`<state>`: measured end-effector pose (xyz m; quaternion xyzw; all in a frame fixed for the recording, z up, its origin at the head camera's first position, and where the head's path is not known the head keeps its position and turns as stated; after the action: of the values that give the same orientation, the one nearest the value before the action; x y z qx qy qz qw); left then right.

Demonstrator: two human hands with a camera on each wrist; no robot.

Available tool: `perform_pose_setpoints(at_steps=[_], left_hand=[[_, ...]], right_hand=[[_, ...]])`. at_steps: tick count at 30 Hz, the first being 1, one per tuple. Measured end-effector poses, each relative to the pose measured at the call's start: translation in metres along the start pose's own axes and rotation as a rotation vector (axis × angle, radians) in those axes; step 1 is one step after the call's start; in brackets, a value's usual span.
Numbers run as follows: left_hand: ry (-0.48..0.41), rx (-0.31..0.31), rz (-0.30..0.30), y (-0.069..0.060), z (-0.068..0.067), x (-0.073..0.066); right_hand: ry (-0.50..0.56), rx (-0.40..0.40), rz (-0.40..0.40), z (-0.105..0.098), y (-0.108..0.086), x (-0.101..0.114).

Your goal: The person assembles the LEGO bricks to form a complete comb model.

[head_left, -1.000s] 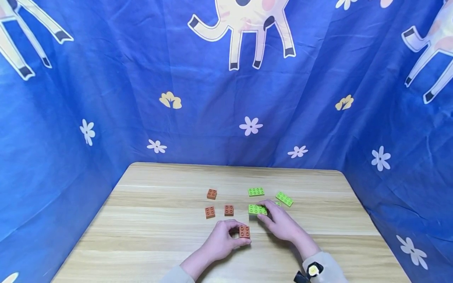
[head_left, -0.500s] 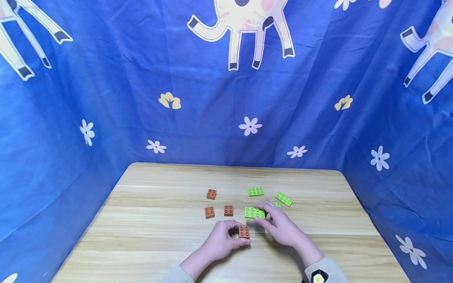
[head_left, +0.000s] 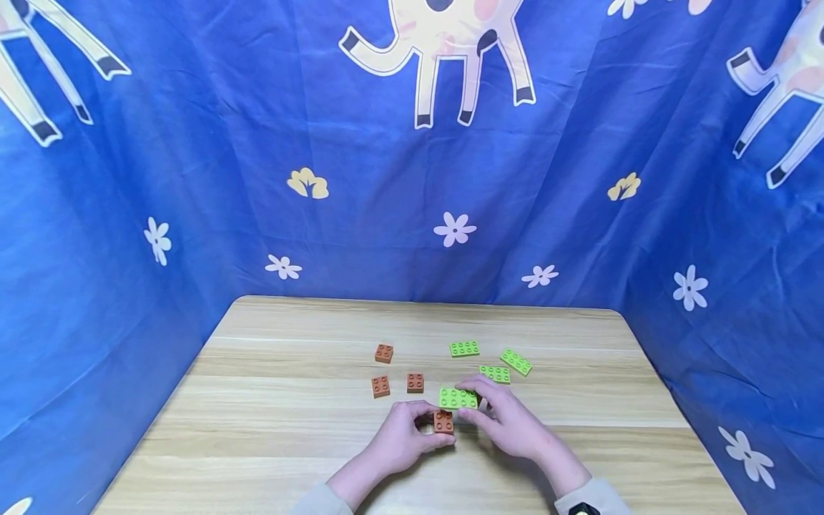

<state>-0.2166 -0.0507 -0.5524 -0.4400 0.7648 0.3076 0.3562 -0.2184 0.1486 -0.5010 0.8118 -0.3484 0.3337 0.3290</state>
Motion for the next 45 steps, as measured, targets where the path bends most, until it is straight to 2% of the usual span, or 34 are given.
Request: perform_pose_setpoints(at_steps=[13,20,32,45], left_hand=[[-0.037,0.003,0.009,0.000,0.001,0.001],[-0.036,-0.004,0.036,-0.001,0.001,-0.001],[-0.031,-0.001,0.027,-0.001,0.001,0.000],[-0.011,-0.008,0.025,0.000,0.003,0.003]], right_hand=[[0.015,0.037,-0.015,0.007,-0.005,0.003],[0.036,0.061,-0.018,0.013,-0.008,0.000],[0.054,0.079,0.012,0.018,-0.012,-0.001],[0.016,0.079,-0.016,0.019,-0.015,0.000]])
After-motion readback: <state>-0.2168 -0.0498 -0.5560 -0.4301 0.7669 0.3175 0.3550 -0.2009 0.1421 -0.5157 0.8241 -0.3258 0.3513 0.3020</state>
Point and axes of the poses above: each hand's wrist, its own y-axis towards the middle knuckle, its own z-axis out of the palm, x = y × z, the point moved 5 cm from there along y, towards the middle knuckle, and after that the axes turned 9 degrees about y, right-handed, at the moved point
